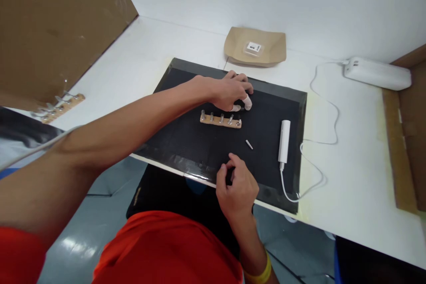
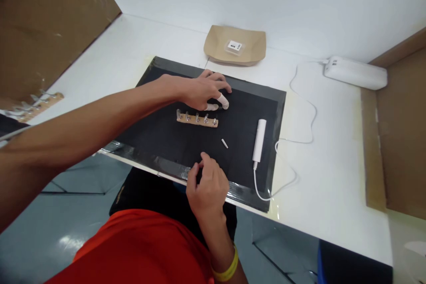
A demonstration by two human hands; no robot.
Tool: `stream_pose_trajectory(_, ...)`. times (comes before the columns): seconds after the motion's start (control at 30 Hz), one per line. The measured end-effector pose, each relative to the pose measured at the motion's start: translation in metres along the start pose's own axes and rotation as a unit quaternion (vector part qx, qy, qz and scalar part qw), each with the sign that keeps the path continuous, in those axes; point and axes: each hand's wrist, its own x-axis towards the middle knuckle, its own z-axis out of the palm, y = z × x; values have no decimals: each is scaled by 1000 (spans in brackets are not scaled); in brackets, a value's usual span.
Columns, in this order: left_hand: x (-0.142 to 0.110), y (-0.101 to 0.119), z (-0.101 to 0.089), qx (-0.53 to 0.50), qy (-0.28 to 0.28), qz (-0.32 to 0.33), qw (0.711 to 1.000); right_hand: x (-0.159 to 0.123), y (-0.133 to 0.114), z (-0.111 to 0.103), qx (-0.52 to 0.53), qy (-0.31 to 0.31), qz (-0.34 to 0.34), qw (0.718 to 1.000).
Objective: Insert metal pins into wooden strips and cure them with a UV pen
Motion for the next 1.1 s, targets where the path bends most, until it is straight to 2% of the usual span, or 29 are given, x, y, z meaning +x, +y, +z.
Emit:
stream_pose_trajectory(0.13, 3, 4, -1, 25, -5, 9, 1000, 0, 1, 1, -7, 3, -2, 1000)
stream_pose_trajectory(0.37, 2, 1, 0, -3, 5, 20, 1000, 1, 0, 0, -18, -3, 6, 1000)
stream_pose_trajectory(0.67, -15, -12, 7, -69, 23, 5, 997, 5, -2, -2, -29, -23, 1, 999)
stream_pose_trajectory(0.93, -37, -9, 4, -142, 62, -51, 987, 6, -2, -3, -23, -34, 19, 999)
stream_pose_trajectory(1.1, -45, 2, 6, -111, 106, -116, 981, 3, -1, -1, -10, -15, 12, 1000)
